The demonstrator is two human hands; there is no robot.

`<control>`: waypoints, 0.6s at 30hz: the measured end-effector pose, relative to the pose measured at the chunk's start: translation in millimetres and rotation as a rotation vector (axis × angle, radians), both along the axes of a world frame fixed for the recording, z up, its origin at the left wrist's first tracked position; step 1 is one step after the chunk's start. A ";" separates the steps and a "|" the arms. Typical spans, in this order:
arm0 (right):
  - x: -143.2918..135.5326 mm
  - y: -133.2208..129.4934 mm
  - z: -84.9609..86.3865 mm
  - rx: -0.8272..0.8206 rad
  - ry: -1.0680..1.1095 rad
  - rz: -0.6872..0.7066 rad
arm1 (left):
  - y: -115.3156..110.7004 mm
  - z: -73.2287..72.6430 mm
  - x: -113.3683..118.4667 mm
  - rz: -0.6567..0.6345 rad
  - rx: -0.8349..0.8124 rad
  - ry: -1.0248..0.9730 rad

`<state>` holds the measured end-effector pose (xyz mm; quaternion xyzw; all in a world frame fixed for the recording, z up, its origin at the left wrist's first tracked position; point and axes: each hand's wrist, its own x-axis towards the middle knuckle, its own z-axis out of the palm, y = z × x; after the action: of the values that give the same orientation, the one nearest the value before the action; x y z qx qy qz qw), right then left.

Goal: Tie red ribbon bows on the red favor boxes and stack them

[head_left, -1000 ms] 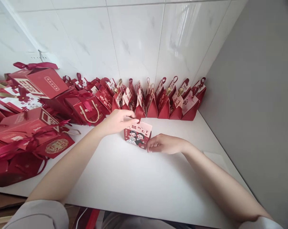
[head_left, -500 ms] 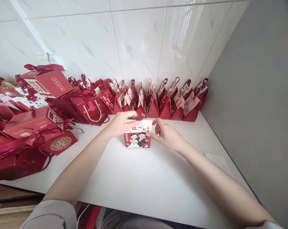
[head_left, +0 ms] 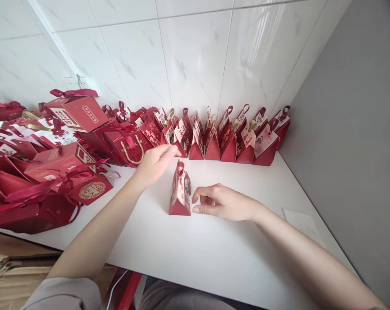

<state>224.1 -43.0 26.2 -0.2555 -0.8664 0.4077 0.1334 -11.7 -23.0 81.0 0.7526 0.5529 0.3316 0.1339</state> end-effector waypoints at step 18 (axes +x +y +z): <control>54.7 -3.2 26.3 -0.083 -0.385 -0.128 | -23.4 55.2 2.3 0.060 -0.202 0.619</control>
<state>278.8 -46.2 52.5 -0.3886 -0.8403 0.3774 -0.0197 -9.4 -46.4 136.2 0.7839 0.6195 0.0346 0.0236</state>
